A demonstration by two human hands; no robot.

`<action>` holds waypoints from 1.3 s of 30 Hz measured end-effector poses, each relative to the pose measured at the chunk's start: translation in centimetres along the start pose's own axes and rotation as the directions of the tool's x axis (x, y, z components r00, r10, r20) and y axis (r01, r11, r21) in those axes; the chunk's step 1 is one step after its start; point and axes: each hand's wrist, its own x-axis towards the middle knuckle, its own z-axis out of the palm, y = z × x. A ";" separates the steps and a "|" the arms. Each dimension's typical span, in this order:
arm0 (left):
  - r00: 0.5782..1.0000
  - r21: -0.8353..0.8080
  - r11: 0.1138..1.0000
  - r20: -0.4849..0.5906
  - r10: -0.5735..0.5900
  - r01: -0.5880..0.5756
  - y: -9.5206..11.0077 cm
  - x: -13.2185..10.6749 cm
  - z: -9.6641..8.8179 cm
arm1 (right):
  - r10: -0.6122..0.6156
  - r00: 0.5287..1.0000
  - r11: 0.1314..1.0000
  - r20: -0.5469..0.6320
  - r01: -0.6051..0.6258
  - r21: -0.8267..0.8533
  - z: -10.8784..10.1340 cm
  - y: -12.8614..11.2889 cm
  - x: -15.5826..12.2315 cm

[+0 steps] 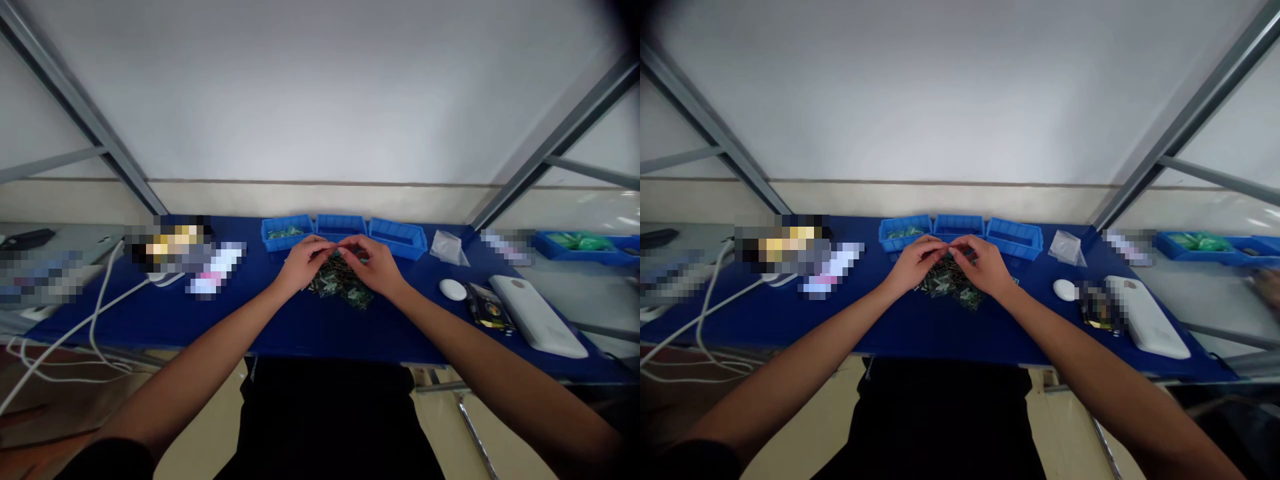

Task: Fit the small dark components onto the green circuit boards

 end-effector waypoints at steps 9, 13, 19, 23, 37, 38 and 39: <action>0.999 -0.043 0.998 -0.021 -0.046 0.045 0.6 -0.4 -0.2 | 0.113 0.993 0.984 0.037 -0.117 0.131 0.4 1.1 0.0; 0.999 -0.052 0.997 -0.013 -0.050 0.049 0.7 -0.4 -0.5 | 0.158 0.982 0.921 0.105 -0.184 0.344 0.6 1.5 0.1; 0.998 -0.066 0.997 -0.033 -0.053 0.051 1.5 -0.3 0.0 | 0.058 0.998 0.992 0.026 -0.061 0.111 -0.1 1.0 0.2; 0.999 -0.057 0.998 -0.001 -0.033 0.032 1.5 -0.4 0.0 | -0.006 0.999 1.000 -0.049 0.007 0.010 -0.2 0.7 0.2; 0.986 -0.306 0.944 0.147 -0.084 0.126 0.3 -0.6 0.9 | -0.096 0.993 0.991 -0.064 0.090 -0.096 -0.3 0.8 0.3; 0.985 -0.319 0.939 0.150 -0.087 0.131 0.4 -0.5 0.9 | -0.089 0.994 0.992 -0.064 0.083 -0.096 -0.4 0.8 0.3; 0.985 -0.328 0.935 0.147 -0.088 0.133 0.4 -0.5 0.9 | -0.084 0.994 0.992 -0.065 0.077 -0.096 -0.4 0.8 0.3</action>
